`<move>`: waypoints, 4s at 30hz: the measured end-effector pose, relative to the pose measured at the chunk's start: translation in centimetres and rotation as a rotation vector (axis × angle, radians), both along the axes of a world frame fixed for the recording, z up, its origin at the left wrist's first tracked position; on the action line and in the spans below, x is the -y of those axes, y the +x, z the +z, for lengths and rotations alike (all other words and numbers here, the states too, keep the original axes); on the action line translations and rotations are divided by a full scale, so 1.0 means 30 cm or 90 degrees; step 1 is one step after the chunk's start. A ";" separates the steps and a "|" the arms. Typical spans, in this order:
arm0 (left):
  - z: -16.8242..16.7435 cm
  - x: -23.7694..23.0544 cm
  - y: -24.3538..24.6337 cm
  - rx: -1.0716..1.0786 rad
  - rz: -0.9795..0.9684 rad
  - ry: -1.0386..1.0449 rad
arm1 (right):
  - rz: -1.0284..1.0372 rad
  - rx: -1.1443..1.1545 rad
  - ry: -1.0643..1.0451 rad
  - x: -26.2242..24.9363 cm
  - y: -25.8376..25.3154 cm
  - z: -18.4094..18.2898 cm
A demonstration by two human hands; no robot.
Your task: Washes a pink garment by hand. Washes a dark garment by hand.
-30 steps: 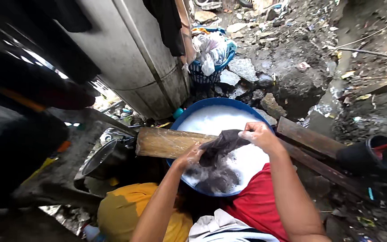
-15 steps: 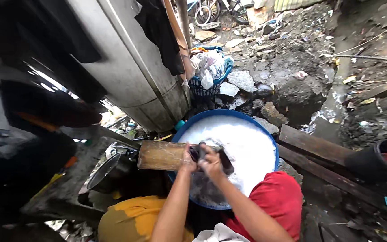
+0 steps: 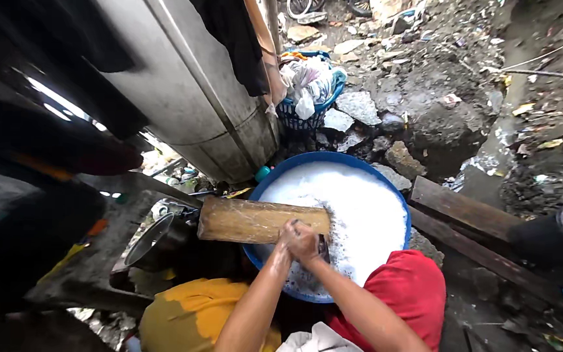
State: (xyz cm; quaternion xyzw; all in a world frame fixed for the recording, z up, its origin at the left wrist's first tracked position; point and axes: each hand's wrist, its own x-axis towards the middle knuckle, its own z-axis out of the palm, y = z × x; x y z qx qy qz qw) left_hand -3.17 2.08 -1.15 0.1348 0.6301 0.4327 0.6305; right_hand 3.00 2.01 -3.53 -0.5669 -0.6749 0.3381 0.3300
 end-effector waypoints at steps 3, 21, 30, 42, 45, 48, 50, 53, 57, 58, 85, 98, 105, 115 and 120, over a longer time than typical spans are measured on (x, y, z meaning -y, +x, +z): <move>0.057 -0.063 -0.031 -0.001 -0.030 0.122 | -0.096 0.004 -0.057 -0.177 0.118 -0.003; -0.198 -0.065 -0.229 -0.802 -0.803 0.145 | 0.270 0.216 -0.368 -0.164 0.350 -0.111; -0.105 -0.090 -0.175 -0.916 -1.013 -0.099 | 0.293 0.233 -0.401 -0.139 0.338 -0.145; 0.162 0.035 -0.190 -0.164 -0.320 0.224 | 0.480 0.183 -0.422 -0.001 0.297 0.082; 0.280 0.093 -0.203 0.019 -0.266 0.332 | 0.413 0.153 -0.367 0.057 0.270 0.124; 0.327 0.124 -0.270 0.068 -0.334 0.473 | 0.315 0.091 -0.276 0.068 0.255 0.136; 0.293 0.134 -0.309 0.082 -0.239 0.524 | 0.273 0.049 -0.247 0.052 0.261 0.135; 0.179 0.137 -0.259 0.088 0.002 0.347 | 0.274 -0.093 -0.261 0.031 0.263 0.113; 0.151 0.173 -0.212 0.194 -0.001 0.273 | 0.358 -0.201 -0.341 0.047 0.254 0.091; 0.158 0.186 -0.214 0.229 -0.017 0.309 | 0.360 -0.176 -0.333 0.055 0.250 0.067; -0.068 -0.010 -0.485 -0.881 -0.271 -0.157 | -0.416 0.169 -0.521 -0.265 0.443 -0.326; -0.100 0.001 -0.628 -0.892 -0.391 -0.106 | -0.376 0.215 -0.478 -0.456 0.452 -0.350; -0.127 0.006 -0.637 -0.881 -0.426 -0.122 | -0.049 0.261 -0.477 -0.510 0.391 -0.430; -0.123 0.014 -0.641 -0.878 -0.423 -0.122 | -0.424 0.175 -0.557 -0.167 0.395 -0.432; -0.099 0.012 -0.630 -0.869 -0.430 -0.136 | -0.115 0.214 -0.722 -0.019 0.312 -0.404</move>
